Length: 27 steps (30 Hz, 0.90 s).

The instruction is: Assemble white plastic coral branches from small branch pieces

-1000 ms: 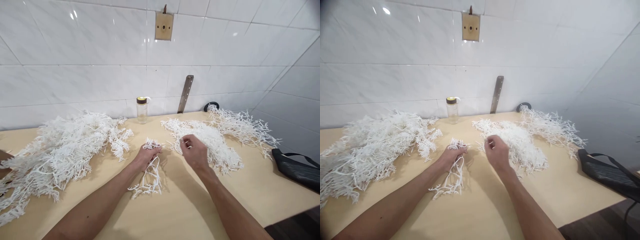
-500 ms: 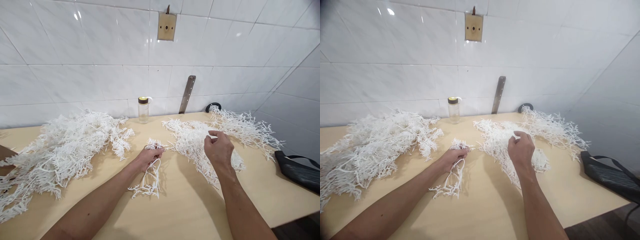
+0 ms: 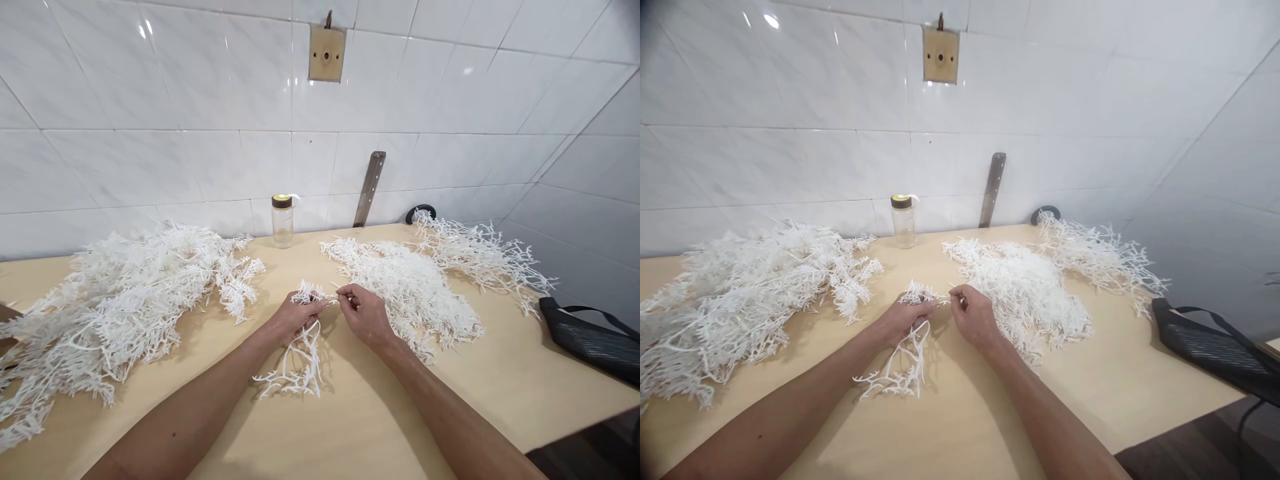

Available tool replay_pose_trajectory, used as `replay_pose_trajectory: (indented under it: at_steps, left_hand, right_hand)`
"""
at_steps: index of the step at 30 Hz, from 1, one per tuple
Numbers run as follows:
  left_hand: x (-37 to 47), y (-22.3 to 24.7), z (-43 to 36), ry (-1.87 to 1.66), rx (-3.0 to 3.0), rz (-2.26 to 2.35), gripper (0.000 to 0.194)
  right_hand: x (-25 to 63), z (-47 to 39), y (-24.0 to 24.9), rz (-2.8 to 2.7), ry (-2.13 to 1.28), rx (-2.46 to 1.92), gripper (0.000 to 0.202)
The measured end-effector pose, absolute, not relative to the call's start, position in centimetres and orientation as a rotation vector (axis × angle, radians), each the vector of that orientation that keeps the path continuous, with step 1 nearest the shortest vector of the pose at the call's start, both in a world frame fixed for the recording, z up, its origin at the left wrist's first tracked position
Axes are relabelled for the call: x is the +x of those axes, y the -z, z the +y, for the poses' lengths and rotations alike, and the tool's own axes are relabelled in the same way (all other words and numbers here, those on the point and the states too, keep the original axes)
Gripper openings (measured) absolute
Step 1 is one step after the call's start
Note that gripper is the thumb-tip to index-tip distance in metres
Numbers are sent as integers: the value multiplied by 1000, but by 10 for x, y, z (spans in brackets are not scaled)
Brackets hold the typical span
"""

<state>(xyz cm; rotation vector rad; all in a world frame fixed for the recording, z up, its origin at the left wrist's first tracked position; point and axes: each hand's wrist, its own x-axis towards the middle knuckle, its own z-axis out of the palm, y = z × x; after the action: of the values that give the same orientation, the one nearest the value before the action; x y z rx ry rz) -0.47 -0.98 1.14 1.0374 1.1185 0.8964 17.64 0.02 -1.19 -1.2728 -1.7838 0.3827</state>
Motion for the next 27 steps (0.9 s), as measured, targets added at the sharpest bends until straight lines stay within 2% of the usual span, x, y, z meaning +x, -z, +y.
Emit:
replay_pose_trajectory:
  at_steps: [27]
  left_hand:
    - [-11, -12, -5, -835, 1075, 1104, 41]
  right_hand:
    - [179, 7, 20, -1799, -493, -1255, 16]
